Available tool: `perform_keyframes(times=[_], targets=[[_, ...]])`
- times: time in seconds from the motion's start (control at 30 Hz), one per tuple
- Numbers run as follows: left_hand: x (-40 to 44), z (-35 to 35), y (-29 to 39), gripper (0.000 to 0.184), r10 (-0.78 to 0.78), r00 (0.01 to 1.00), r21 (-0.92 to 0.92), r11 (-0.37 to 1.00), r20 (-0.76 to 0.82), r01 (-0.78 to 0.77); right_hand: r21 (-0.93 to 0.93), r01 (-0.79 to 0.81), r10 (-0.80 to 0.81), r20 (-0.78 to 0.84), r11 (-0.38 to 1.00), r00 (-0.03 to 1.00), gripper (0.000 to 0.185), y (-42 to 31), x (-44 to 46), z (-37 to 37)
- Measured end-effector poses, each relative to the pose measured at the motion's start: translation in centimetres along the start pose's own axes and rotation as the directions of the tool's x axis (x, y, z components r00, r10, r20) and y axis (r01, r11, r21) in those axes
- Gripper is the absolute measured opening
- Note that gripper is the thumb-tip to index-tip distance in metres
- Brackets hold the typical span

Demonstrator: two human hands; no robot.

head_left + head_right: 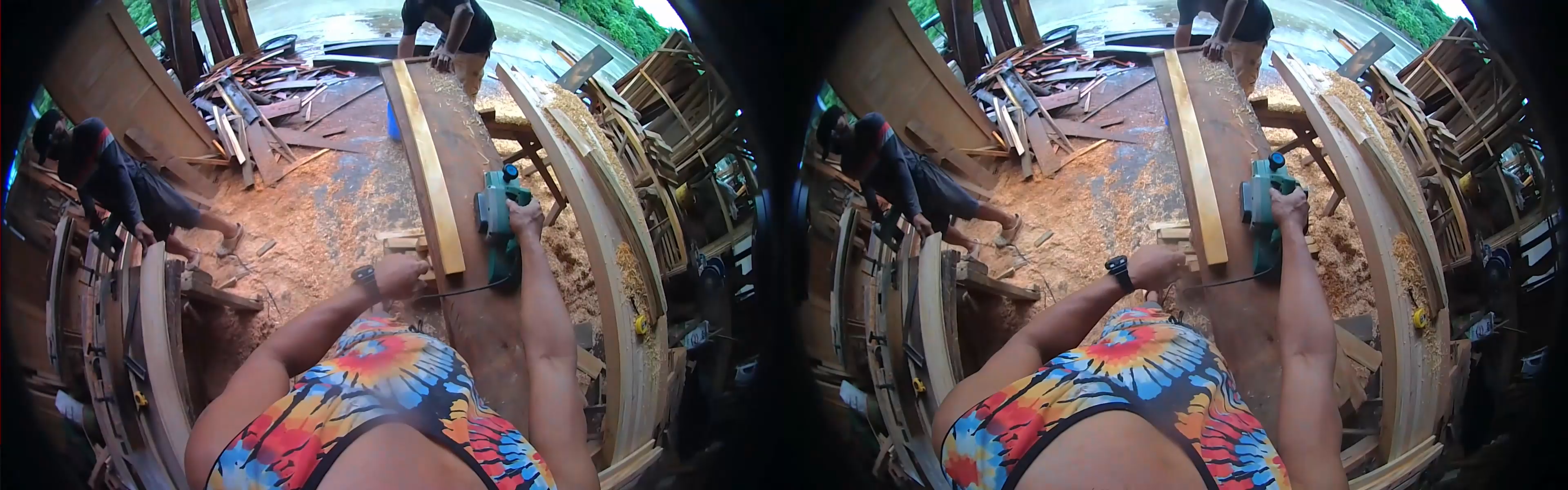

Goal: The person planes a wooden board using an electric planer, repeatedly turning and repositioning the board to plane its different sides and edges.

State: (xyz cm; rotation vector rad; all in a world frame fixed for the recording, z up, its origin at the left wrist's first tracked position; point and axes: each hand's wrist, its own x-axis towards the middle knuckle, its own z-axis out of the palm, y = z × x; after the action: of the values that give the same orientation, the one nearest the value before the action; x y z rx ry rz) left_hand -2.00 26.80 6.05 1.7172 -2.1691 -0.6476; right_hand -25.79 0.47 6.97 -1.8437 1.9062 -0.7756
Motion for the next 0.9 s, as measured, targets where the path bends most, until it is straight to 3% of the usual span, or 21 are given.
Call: perform_keyframes(times=[0.03,0.1,0.17,0.23,0.27,0.37,0.4,0.5,0.53,0.63,0.67,0.77,0.8,0.9], targets=[[0.4,1.8,-1.9,0.021,0.084,0.993,-0.02,0.996,-0.083,-0.086,0.001,0.017,-0.017,-0.036,1.0,0.999,0.061,-0.5,-0.3,-0.3],[0.7,2.2,-2.4,0.019,0.062,0.998,-0.044,0.997,-0.016,-0.062,0.016,0.009,-0.008,-0.059,1.0,0.998,0.064,-1.0,-0.8,-0.6],[0.4,3.1,-2.3,0.016,0.109,0.987,-0.068,0.991,-0.119,-0.117,-0.036,-0.012,0.01,-0.046,0.999,0.999,0.063,-0.8,-0.5,-0.4],[0.5,1.1,-0.6,0.019,0.001,0.979,0.121,0.992,0.203,-0.026,-0.012,-0.059,0.059,0.003,0.998,0.998,0.062,-1.7,-1.1,-1.4],[0.6,-0.1,1.0,0.029,-0.074,0.959,0.106,0.993,0.275,0.046,-0.007,-0.087,0.087,0.032,0.996,0.996,0.062,-2.1,-1.5,-1.8],[2.3,2.9,-1.2,0.04,0.191,0.982,0.036,0.981,-0.009,-0.191,0.023,-0.065,0.065,0.013,0.998,0.998,0.058,-2.1,-1.8,-1.8],[3.6,3.4,-1.2,0.055,0.083,0.992,-0.015,0.997,0.094,-0.082,0.032,-0.067,0.067,0.014,0.997,0.998,0.058,-2.0,-1.9,-1.8],[5.4,3.8,-0.3,0.071,0.089,0.993,0.01,0.996,-0.077,-0.089,0.044,-0.063,0.062,0.02,0.997,0.998,0.057,-2.0,-1.7,-1.7],[6.6,4.4,-0.5,0.087,0.043,0.999,0.046,0.998,-0.017,-0.042,0.041,-0.06,0.059,0.021,0.997,0.998,0.056,-1.9,-1.6,-1.5],[7.9,4.3,0.9,0.093,-0.148,0.987,0.067,0.987,0.067,0.144,0.054,-0.061,0.059,0.039,0.997,0.998,0.056,-1.8,-1.6,-1.6],[9.9,8.3,-2.2,0.097,-0.121,0.991,0.109,0.987,0.049,0.115,0.061,-0.061,0.058,0.048,0.996,0.997,0.056,-1.9,-1.7,-1.7],[9.5,10.9,-3.0,0.096,-0.124,0.992,0.191,0.974,-0.018,0.125,0.036,-0.039,0.039,0.015,0.999,0.999,0.056,-1.3,-1.3,-1.1],[9.1,12.2,-2.9,0.095,-0.116,0.987,0.254,0.957,-0.113,0.142,0.025,-0.033,0.033,0.009,0.999,0.999,0.055,-1.1,-1.1,-0.8],[8.4,9.1,-0.6,0.092,-0.217,0.975,0.205,0.957,0.043,0.204,0.038,-0.081,0.08,0.038,0.996,0.996,0.056,-2.0,-1.5,-1.5]])
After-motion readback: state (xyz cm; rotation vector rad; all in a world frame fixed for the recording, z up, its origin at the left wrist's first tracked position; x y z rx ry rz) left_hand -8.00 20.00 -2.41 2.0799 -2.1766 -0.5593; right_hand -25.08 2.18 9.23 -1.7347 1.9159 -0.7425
